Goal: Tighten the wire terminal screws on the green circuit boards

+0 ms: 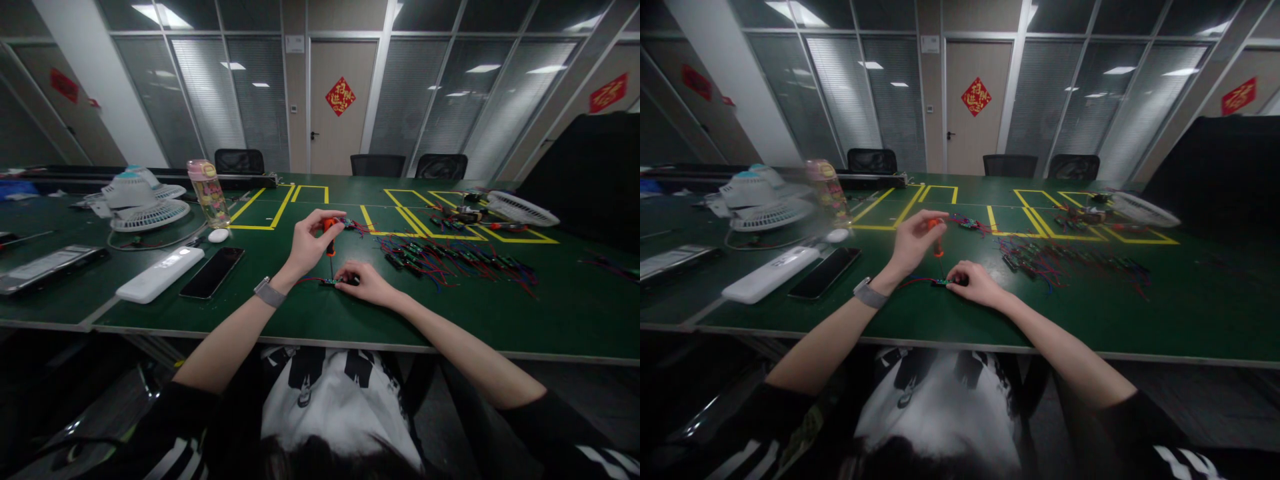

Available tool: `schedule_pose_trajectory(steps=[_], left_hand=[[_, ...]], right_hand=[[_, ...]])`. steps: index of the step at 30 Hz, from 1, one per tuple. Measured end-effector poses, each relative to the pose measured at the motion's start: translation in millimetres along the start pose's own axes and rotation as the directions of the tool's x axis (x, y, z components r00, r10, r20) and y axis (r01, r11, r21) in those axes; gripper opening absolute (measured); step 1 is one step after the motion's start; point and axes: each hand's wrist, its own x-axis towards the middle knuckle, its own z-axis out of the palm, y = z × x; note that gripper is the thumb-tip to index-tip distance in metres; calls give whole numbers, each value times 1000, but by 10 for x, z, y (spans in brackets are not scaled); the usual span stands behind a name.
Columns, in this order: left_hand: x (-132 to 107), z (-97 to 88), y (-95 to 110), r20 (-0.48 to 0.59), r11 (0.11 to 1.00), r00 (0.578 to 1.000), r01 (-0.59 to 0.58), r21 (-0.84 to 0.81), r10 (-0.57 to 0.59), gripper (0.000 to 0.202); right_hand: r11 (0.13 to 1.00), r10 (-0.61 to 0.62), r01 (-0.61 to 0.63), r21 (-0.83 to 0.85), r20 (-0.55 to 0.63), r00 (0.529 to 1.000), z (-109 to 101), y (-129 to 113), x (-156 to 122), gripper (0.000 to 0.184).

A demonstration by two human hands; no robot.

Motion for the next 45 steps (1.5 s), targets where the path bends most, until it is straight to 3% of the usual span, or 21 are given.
schedule_pose_trajectory(steps=[4, 9, 12, 17, 24, 34, 42, 45], left_hand=[[6, -19, -1, 35, 1000, 999, -2, 3, 2, 22], [26, -32, -59, 123, 977, 992, 52, -206, -27, 36], [27, -24, -58, 132, 968, 991, 68, -241, -37, 37], [3, -7, 5, 102, 985, 993, 72, -160, -56, 31], [-2, -13, -6, 46, 999, 999, -15, 31, 13, 24], [24, -26, -38, 80, 987, 996, 52, -154, -40, 29], [10, -23, -17, -28, 998, 999, -35, 56, 36, 20], [17, -27, -22, -27, 997, 999, -42, 58, 44, 20]], right_hand=[[1000, 5, -5, 2, 2, 1000, -4, -9, 0, 8], [1000, 10, -10, -4, 4, 1000, -11, -21, 0, 8], [1000, 9, -9, -10, 7, 1000, -10, -18, 1, 8], [1000, 2, -2, -5, 1, 1000, -3, -13, -2, 8], [1000, 9, -9, -1, 5, 1000, -4, -17, 3, 8], [1000, -2, 2, 6, 1, 1000, -7, -17, 1, 7], [1000, 2, -2, 7, -1, 1000, -1, -12, 3, 8], [1000, 7, -7, 6, 3, 1000, -3, -15, 3, 8]])
